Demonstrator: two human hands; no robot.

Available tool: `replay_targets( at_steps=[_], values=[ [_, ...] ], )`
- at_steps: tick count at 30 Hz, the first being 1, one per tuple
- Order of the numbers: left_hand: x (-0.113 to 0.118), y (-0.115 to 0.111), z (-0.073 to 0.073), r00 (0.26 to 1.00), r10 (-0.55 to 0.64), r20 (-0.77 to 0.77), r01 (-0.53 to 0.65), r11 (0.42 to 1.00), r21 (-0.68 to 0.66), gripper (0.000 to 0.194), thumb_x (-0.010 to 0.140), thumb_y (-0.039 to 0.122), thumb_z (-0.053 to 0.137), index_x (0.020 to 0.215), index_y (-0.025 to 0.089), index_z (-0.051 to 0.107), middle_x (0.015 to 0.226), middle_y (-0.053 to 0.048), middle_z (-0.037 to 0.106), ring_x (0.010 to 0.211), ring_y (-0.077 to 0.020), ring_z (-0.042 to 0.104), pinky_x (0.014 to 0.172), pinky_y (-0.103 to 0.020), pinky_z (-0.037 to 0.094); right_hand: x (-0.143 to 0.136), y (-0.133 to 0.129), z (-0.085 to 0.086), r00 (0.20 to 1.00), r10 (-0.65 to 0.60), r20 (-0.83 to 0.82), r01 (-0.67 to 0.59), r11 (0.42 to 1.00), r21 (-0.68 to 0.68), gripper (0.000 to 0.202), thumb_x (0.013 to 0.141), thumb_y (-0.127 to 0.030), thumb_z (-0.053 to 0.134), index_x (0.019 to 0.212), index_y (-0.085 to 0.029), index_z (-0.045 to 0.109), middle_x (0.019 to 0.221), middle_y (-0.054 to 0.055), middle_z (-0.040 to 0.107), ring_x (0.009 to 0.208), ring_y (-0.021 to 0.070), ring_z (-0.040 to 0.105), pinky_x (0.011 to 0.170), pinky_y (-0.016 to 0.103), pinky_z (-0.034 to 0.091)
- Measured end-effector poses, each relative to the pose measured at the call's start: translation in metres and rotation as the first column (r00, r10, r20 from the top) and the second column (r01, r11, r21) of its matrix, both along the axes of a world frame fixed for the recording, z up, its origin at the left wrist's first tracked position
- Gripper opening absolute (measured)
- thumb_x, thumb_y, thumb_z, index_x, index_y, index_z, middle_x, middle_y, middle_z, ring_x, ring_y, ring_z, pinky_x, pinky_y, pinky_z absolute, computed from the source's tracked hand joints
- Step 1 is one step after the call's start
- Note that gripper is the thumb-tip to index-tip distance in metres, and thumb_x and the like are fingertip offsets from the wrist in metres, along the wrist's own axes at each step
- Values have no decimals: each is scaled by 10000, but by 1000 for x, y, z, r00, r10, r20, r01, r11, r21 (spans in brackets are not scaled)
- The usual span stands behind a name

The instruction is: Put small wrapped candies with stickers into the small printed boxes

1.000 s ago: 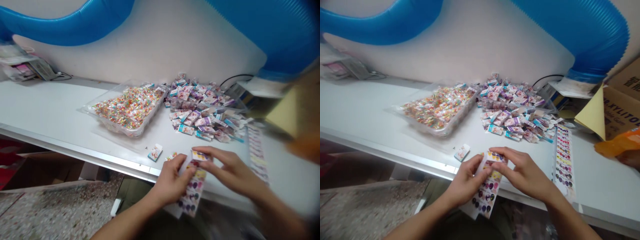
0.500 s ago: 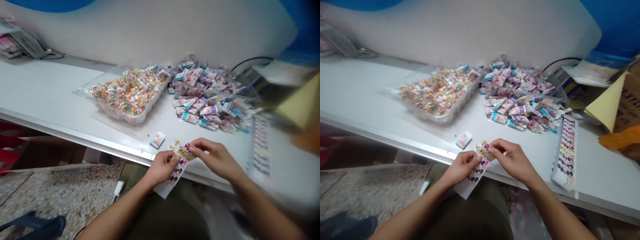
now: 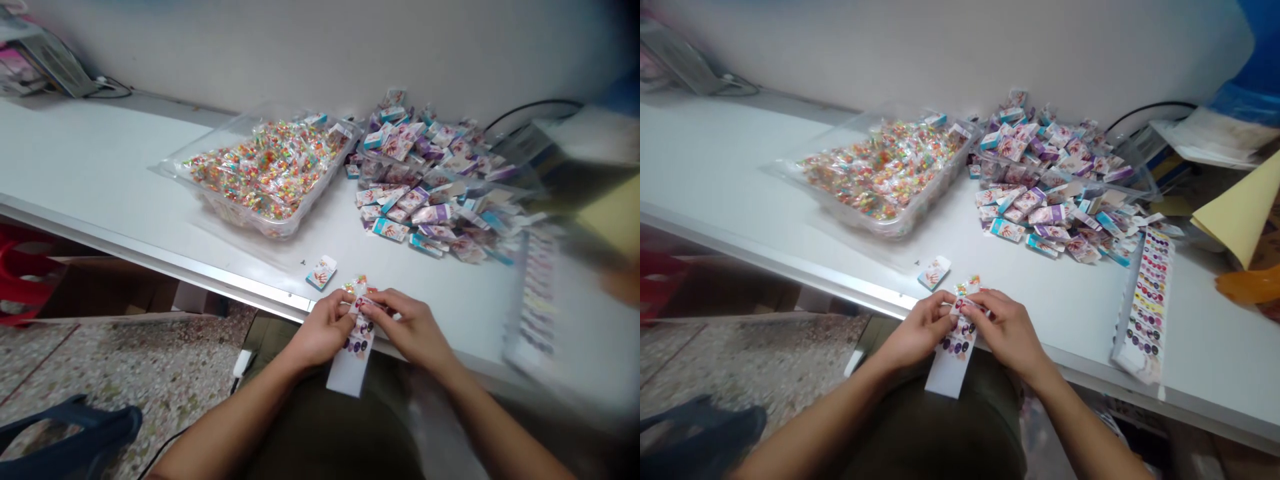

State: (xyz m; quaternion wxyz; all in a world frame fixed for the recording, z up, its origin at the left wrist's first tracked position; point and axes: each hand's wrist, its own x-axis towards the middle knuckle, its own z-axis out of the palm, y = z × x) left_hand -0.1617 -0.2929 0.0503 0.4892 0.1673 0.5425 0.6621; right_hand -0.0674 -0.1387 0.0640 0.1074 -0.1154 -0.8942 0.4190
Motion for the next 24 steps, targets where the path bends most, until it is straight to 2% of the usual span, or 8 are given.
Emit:
replay_targets(
  at_steps=[4,8,10,13,16,20,24],
  values=[
    [1,-2,-6,997,-82,-1,82,991,-103,322,780,457,668,807,143,597,662,-3,606,519,-85,475,515,-211,337,-1,4,10,999,-47,-4,47,999,-11,218,911,-378,563,878,-216,704,819,32,701,736,174,627,670,278,470],
    [4,-2,-8,993,-84,80,91,993,-78,378,757,499,697,858,148,598,673,-2,612,528,-97,522,524,-215,376,-1,7,10,995,35,94,-33,999,-23,257,929,-399,523,910,-215,702,854,20,720,756,170,633,654,267,457],
    [5,-2,-8,991,-79,111,87,994,-72,398,751,513,704,894,159,589,669,6,603,518,-99,525,509,-213,375,-1,8,7,992,38,117,-33,998,-44,268,930,-412,516,925,-219,701,871,15,723,763,171,633,640,263,453],
    [6,-3,-10,986,-83,143,94,993,-75,407,753,536,693,831,150,589,640,12,576,487,-76,466,484,-202,333,-1,9,5,992,-1,127,12,997,-81,279,921,-431,521,912,-213,695,837,11,710,734,164,614,623,257,444],
    [6,-4,-12,979,-108,173,124,988,-87,417,744,542,694,770,138,591,608,11,560,457,-66,423,467,-206,307,-1,11,5,990,35,138,-14,989,-149,286,916,-444,527,887,-204,680,804,10,684,722,158,589,642,258,443],
    [7,-3,-17,989,-37,144,61,984,-165,420,698,541,725,721,151,569,549,32,529,421,-62,389,439,-206,265,-1,13,6,986,89,142,-52,968,-245,281,911,-438,539,822,-197,651,759,4,642,720,148,563,654,251,438],
    [8,-3,-22,996,-6,88,25,976,-216,412,674,507,749,640,157,534,485,68,441,408,-44,306,430,-203,187,-1,14,7,987,78,143,-34,957,-287,269,899,-432,558,809,-195,648,739,-2,621,695,139,545,645,250,428]
  ],
)
